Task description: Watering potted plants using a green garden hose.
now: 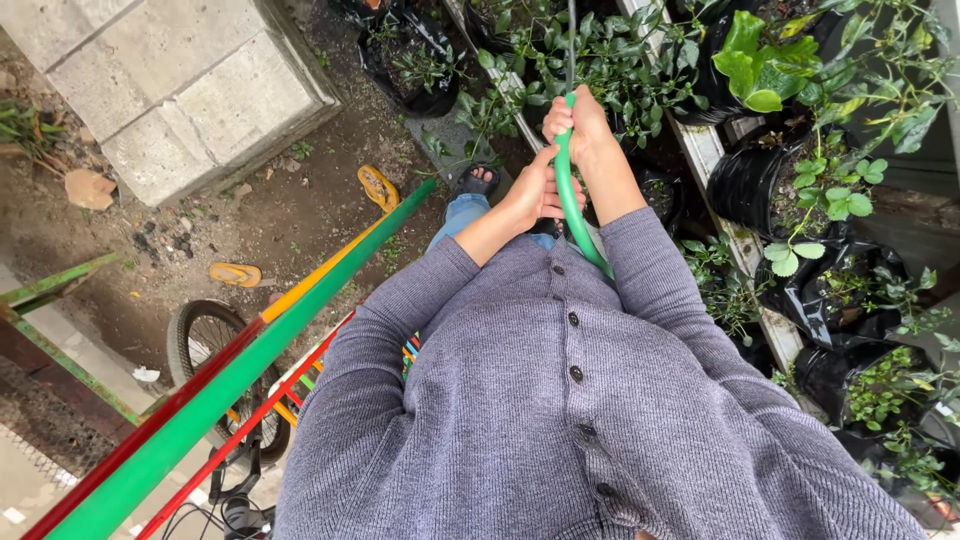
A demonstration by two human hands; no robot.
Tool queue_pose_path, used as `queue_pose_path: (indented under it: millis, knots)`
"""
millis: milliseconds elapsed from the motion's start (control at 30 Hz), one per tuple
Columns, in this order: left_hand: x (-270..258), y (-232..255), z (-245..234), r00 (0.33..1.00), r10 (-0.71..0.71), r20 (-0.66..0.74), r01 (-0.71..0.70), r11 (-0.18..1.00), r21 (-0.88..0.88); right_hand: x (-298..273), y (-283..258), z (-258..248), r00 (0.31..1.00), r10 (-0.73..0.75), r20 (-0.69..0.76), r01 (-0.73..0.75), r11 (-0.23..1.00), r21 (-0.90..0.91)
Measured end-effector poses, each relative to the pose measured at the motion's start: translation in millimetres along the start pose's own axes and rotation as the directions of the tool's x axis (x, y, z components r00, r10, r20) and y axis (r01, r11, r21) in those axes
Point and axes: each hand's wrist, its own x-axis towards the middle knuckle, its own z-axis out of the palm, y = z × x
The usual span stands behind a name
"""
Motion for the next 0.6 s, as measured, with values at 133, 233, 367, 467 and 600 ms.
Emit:
queue_pose_path:
  millis: [133,233,367,467,600]
  knots:
    - [5.4,2.9,11.7,1.0,-0.019,0.02,0.018,0.999,0.037,-6.6,-12.9,-13.1,0.998,-0.038,0.044,0.037,0.999,0.038]
    - [6.5,6.8,22.7,0.999,-0.036,0.03,0.034,0.997,0.071,-15.0,-23.3,-19.8,0.995,-0.086,0.054,0.082,0.994,0.069]
    - [10.4,12.8,38.8,0.999,-0.036,0.041,0.03,0.991,0.13,-34.0,-38.6,-20.0,0.991,-0.129,0.036,0.124,0.986,0.114]
    - [13.4,15.3,45.8,0.998,-0.028,0.056,0.019,0.987,0.162,-40.0,-47.1,-22.4,0.991,-0.12,0.064,0.108,0.98,0.165]
    - [16.0,17.6,55.5,0.996,-0.008,0.088,-0.01,0.98,0.2,-46.6,-57.0,-25.1,0.984,-0.151,0.092,0.134,0.976,0.174]
